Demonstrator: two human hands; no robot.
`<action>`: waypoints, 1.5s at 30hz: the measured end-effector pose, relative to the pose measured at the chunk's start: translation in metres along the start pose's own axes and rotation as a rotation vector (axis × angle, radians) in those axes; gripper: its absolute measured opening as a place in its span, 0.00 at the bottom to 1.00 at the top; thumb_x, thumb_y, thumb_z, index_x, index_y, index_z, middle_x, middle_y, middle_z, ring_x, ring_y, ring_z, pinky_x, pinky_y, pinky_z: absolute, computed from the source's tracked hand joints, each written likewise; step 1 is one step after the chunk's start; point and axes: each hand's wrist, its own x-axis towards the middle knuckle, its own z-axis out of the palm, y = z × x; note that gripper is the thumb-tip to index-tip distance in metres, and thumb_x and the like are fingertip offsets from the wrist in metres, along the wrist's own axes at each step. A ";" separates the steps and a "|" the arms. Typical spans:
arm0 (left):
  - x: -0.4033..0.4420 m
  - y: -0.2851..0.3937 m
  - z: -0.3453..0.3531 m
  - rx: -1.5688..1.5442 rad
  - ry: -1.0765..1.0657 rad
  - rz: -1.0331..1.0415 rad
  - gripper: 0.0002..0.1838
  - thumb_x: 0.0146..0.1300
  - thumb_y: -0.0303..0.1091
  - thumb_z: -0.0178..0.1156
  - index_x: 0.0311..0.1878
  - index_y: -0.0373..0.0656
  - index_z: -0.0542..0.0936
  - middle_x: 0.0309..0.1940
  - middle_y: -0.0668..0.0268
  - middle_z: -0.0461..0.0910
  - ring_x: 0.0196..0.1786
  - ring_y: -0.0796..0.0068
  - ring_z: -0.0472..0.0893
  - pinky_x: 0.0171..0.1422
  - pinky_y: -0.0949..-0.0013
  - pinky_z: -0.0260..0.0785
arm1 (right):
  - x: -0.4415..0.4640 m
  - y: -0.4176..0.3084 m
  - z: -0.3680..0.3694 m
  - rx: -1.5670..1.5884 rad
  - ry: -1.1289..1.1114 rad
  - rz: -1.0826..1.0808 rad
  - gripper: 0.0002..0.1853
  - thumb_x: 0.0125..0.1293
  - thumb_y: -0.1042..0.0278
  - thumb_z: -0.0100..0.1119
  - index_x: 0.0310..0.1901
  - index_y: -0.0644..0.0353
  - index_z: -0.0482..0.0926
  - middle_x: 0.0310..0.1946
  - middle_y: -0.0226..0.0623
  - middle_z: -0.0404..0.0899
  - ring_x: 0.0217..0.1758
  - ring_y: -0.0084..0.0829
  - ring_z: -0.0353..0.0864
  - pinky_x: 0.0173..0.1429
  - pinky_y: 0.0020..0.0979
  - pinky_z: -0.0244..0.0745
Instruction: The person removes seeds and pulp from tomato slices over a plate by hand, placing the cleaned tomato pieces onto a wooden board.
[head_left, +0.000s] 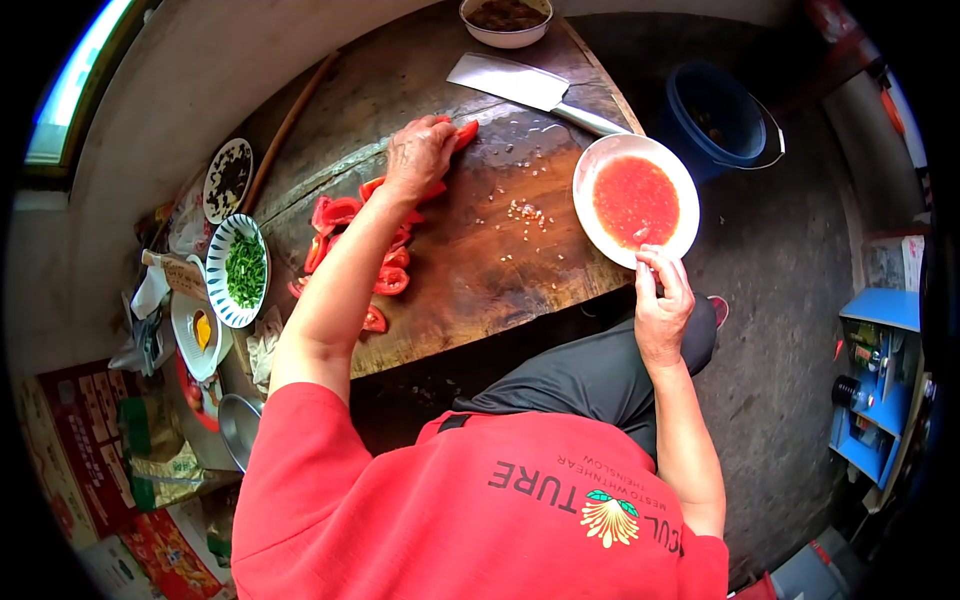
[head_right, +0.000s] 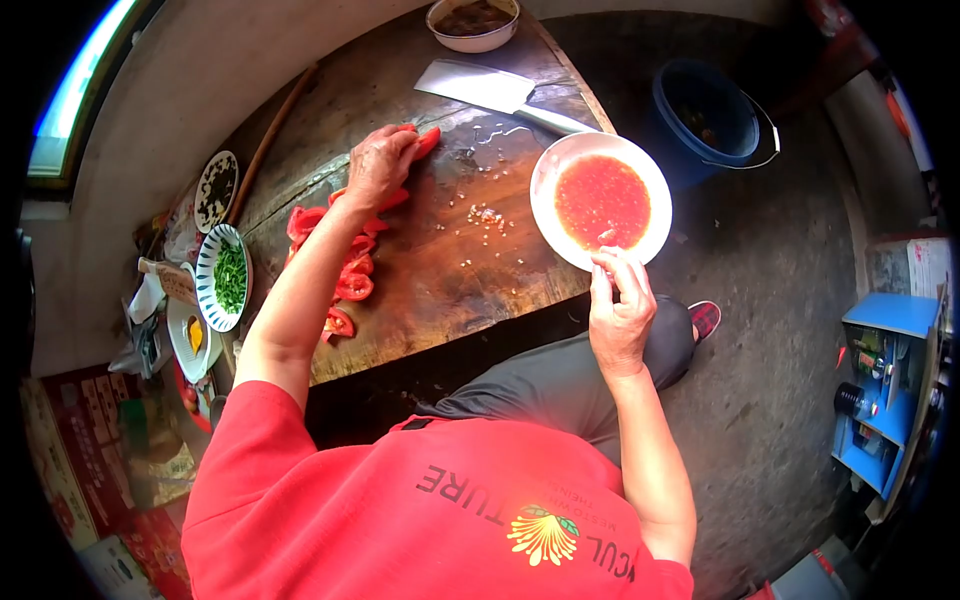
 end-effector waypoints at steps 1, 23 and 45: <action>0.001 0.003 -0.002 -0.008 -0.004 -0.018 0.08 0.58 0.36 0.59 0.32 0.44 0.83 0.36 0.61 0.80 0.42 0.57 0.79 0.46 0.56 0.72 | -0.002 -0.003 -0.003 0.009 0.003 0.013 0.06 0.60 0.81 0.58 0.38 0.65 0.79 0.38 0.41 0.80 0.39 0.34 0.81 0.42 0.29 0.76; 0.000 0.028 0.008 0.015 -0.137 -0.052 0.14 0.55 0.34 0.63 0.41 0.39 0.74 0.38 0.53 0.77 0.43 0.52 0.76 0.47 0.54 0.69 | -0.012 0.001 -0.026 0.146 0.062 0.037 0.05 0.62 0.81 0.57 0.39 0.65 0.79 0.39 0.37 0.80 0.36 0.25 0.79 0.40 0.24 0.74; -0.018 0.013 -0.017 0.448 0.176 -0.121 0.20 0.57 0.27 0.55 0.55 0.39 0.75 0.53 0.49 0.74 0.54 0.48 0.73 0.62 0.53 0.63 | -0.016 -0.006 -0.025 0.276 0.047 0.132 0.05 0.63 0.82 0.56 0.40 0.66 0.79 0.38 0.36 0.79 0.36 0.23 0.80 0.40 0.23 0.75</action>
